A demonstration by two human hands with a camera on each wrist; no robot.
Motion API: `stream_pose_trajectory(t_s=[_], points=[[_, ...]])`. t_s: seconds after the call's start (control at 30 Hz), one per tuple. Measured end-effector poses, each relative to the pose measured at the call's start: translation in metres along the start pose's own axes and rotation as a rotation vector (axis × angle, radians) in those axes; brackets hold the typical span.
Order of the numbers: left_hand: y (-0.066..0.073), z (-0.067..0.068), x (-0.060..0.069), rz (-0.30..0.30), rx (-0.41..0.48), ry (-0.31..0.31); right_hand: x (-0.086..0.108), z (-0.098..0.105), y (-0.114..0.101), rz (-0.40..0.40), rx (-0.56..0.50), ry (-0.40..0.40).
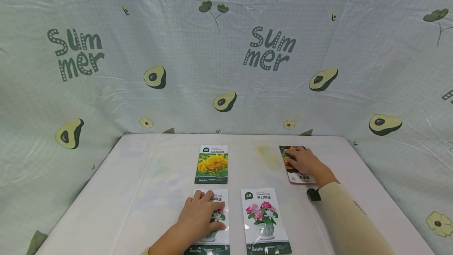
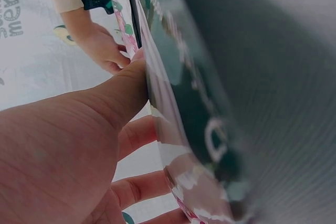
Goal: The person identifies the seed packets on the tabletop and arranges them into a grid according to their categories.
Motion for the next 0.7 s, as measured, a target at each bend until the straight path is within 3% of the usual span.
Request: stream_pose_trajectory(t_s=[0.7], points=[[-0.0007,-0.0012,-0.0003,-0.003,0.009,-0.002,-0.0053,-0.0039,-0.0059,-0.016,-0.010,0.013]])
Point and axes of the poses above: each hand's wrist, its own x-axis away from the middle knuckle, its own z-axis out of the back of the hand, y = z × x, the point moved 5 cm from there along -x, towards the middle knuckle, and after that the axes turned 2 degrees about -y, right-handed, at the moved point
